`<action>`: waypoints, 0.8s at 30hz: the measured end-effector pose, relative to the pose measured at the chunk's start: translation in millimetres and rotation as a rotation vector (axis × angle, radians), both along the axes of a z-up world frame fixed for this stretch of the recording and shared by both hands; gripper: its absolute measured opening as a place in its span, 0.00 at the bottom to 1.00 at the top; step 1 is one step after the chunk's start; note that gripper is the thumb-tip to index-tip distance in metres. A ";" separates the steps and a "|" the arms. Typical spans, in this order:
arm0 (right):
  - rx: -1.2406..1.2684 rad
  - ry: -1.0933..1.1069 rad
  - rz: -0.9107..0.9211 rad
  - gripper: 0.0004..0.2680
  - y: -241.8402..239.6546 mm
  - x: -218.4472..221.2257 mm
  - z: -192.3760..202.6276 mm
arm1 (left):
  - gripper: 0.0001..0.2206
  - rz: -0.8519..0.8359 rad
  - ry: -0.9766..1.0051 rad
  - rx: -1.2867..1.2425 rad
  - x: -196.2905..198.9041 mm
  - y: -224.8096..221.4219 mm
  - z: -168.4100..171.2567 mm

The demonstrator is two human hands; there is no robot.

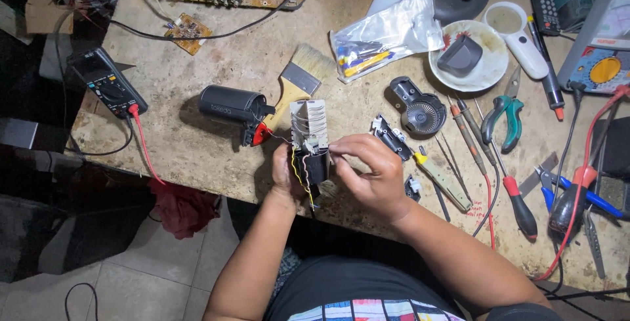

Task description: Repairing internal wiring of an electronic device by connecting wires to a terminal block and inspecting the assembly.

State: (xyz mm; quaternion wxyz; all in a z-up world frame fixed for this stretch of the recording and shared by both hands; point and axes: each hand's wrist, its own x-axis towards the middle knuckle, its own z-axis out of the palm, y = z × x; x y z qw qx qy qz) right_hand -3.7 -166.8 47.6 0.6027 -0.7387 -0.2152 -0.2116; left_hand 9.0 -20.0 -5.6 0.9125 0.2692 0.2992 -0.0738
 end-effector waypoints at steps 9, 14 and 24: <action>0.049 0.260 -0.244 0.08 -99.4 11.7 45.2 | 0.14 -0.076 0.084 -0.121 -0.7 9.9 -13.4; -0.598 0.329 -0.298 0.05 -134.8 -6.1 75.9 | 0.14 -0.126 0.072 -0.113 7.0 6.1 -10.7; -1.079 0.731 -0.442 0.09 -155.0 -20.9 20.0 | 0.12 -0.240 0.002 -0.028 57.4 -35.6 48.4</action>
